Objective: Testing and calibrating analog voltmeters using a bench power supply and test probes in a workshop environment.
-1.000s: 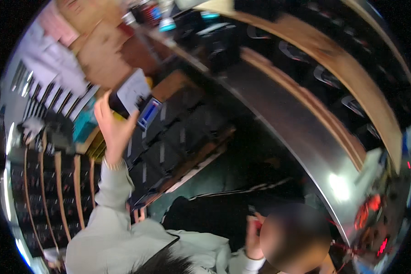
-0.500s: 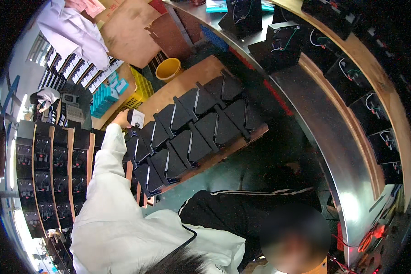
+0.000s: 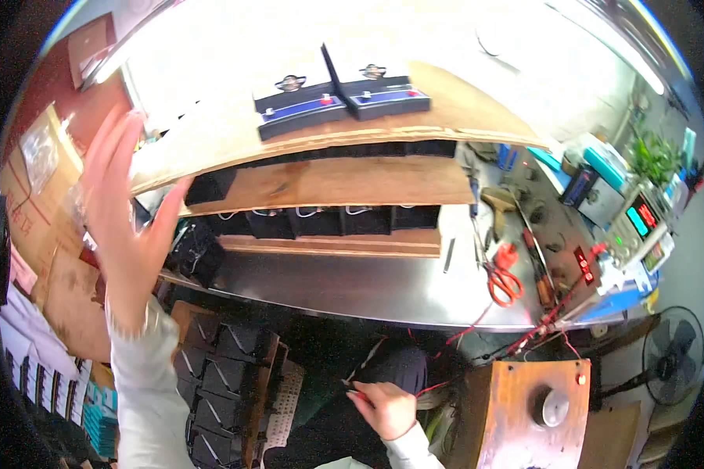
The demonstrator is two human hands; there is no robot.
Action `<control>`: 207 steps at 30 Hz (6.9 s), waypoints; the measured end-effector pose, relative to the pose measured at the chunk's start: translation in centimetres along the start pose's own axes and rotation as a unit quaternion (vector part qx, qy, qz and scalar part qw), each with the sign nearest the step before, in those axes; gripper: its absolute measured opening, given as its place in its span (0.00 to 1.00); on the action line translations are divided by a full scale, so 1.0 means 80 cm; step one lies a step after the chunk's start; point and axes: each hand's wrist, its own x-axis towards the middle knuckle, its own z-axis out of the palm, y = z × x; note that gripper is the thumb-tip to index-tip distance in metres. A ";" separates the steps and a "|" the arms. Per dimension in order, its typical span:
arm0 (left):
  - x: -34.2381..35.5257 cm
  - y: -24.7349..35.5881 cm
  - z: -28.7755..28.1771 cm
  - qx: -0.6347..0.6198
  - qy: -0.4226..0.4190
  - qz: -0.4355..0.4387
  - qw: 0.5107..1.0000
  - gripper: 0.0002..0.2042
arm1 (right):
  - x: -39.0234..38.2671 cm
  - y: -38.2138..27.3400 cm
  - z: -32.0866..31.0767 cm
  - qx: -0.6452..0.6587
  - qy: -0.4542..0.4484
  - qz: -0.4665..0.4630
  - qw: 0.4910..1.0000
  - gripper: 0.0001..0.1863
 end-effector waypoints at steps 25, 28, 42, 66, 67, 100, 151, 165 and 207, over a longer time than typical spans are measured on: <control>-0.115 0.144 0.042 -0.527 -0.152 -0.197 0.812 0.51 | -0.066 0.048 -0.055 0.037 0.128 0.292 0.947 0.11; -0.163 0.179 0.104 -0.580 -0.217 -0.227 0.752 0.47 | -0.027 0.003 -0.062 0.076 0.100 0.235 0.964 0.11; -0.215 0.208 0.142 -0.597 -0.287 -0.261 0.702 0.46 | 0.051 -0.022 -0.017 0.062 0.098 0.123 0.986 0.12; -0.208 0.210 0.142 -0.658 -0.323 -0.324 0.598 0.48 | 0.040 0.024 -0.051 0.093 0.157 0.195 0.964 0.12; -0.208 0.209 0.142 -0.659 -0.326 -0.328 0.594 0.49 | 0.040 0.025 -0.051 0.107 0.160 0.181 0.964 0.13; -0.205 0.329 0.042 -0.579 -0.276 -0.056 0.765 0.40 | -0.053 0.023 -0.052 0.002 0.195 0.190 0.962 0.68; -0.202 0.217 0.155 -0.688 -0.308 -0.299 0.585 0.47 | 0.059 0.002 -0.023 0.034 0.224 0.192 0.955 0.38; -0.198 0.218 0.151 -0.687 -0.325 -0.287 0.583 0.46 | 0.042 -0.003 -0.048 0.128 0.201 0.281 0.930 0.12; -0.177 0.231 0.197 -0.579 -0.338 -0.160 0.725 0.17 | 0.211 0.250 -0.214 -0.024 0.182 0.201 0.962 0.27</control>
